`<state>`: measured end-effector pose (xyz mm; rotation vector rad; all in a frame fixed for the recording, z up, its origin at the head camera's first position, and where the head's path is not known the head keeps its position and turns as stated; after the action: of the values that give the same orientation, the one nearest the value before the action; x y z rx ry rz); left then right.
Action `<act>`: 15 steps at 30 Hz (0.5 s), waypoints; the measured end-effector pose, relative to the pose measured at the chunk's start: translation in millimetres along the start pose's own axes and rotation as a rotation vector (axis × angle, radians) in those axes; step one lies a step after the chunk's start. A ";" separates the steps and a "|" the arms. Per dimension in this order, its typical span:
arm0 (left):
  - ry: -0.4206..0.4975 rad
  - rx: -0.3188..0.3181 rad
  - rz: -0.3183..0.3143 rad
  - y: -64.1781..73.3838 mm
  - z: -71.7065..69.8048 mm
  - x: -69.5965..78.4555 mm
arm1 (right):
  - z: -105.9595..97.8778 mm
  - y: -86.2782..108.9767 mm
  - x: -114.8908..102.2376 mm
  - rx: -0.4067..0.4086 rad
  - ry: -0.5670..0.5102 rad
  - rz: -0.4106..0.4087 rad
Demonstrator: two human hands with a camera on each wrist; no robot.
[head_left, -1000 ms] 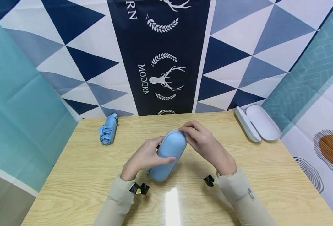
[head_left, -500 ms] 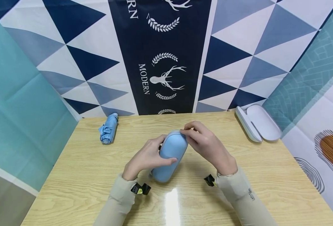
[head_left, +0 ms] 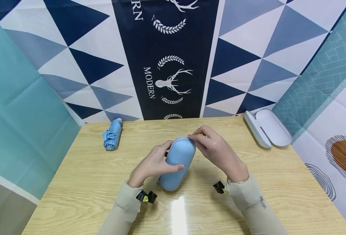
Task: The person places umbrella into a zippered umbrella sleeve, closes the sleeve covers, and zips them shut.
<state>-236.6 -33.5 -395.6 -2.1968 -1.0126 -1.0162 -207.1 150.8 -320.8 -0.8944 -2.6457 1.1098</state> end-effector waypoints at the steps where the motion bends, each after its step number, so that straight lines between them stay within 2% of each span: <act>1: 0.006 0.003 0.000 0.2 -0.7 0.4 | -0.6 -0.1 -0.2 0.006 0.003 -0.004; 9: 0.035 0.032 0.007 -0.1 -4.1 0.1 | -3.5 -0.6 -0.2 0.029 0.017 -0.015; 15: 0.058 0.048 0.003 0.4 -3.8 -1.5 | -4.0 -0.8 1.3 0.008 -0.001 -0.001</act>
<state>-238.5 -37.0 -394.6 -2.1173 -0.9978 -1.0374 -207.1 153.5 -317.4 -0.8917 -2.6399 1.1206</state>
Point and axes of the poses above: each hand's wrist, its own y-axis away from the middle knuckle, its own z-axis out of the palm, x = y × z, the point moved 6 cm from there along -y, towards the middle knuckle, and after that the axes turned 3 degrees about -x, right-handed, at the moved point
